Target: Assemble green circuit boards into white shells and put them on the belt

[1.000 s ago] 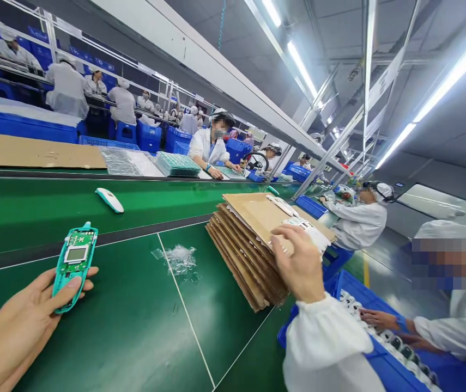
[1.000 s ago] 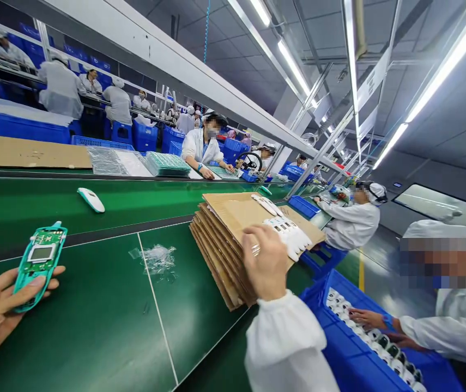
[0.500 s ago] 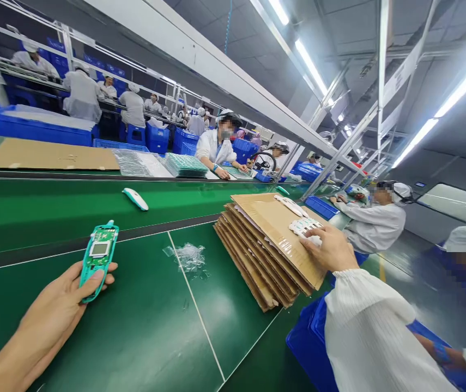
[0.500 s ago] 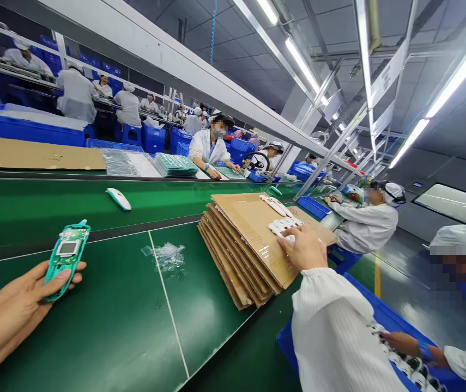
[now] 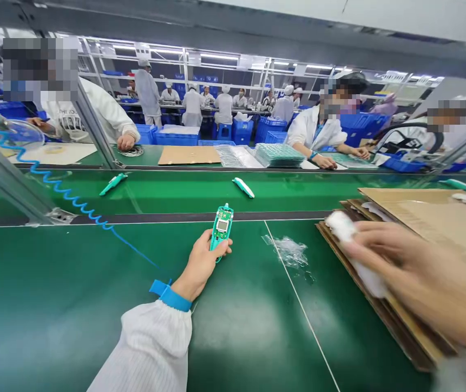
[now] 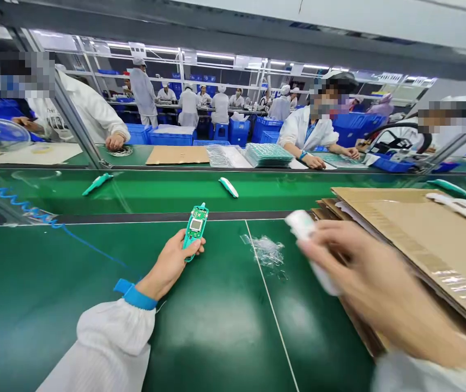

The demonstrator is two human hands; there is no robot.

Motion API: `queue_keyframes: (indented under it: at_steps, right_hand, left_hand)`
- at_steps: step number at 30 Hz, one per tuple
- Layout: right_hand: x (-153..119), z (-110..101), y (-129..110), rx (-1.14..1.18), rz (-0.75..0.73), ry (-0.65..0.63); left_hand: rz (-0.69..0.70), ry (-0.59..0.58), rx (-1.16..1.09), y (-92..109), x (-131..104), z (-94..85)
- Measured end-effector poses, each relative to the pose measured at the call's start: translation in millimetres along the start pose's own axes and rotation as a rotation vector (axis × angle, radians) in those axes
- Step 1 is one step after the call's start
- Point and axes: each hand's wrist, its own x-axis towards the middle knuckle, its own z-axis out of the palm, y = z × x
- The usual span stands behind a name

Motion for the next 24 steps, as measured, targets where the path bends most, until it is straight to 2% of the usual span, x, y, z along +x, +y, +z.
queue_keyframes:
  at_steps: [2, 4, 7, 9, 11, 15, 17, 20, 24]
  right_hand:
    - [6, 53, -25, 0.347, 0.029, -0.251]
    - [14, 107, -40, 0.655, 0.152, -0.401]
    - [24, 173, -48, 1.116, 0.371, -0.459]
    - [27, 199, -49, 1.293, 0.419, -0.474]
    - [27, 212, -49, 1.370, 0.420, -0.481]
    - [21, 222, -44, 1.385, 0.405, -0.446]
    - [17, 227, -40, 1.383, 0.390, -0.408]
    - [16, 234, -35, 1.384, 0.387, -0.330]
    - [17, 236, -32, 1.376, 0.362, -0.302]
  left_hand:
    - [-0.006, -0.017, -0.009, 1, -1, 0.5]
    - [-0.007, -0.021, -0.016, 1, 0, 0.1]
    - [0.001, -0.005, -0.018, 0, 1, -1.2]
    - [0.015, 0.006, 0.013, 0, 2, -2.3]
    - [0.020, 0.028, 0.090, 0, 3, -3.6]
    - [0.073, 0.101, 0.346, -2, 2, -4.6]
    - [0.121, 0.102, 0.445, -4, 1, -3.6]
    - [0.168, 0.062, 0.505, -6, -2, -1.5]
    - [0.187, 0.057, 0.524, -6, -4, -0.4]
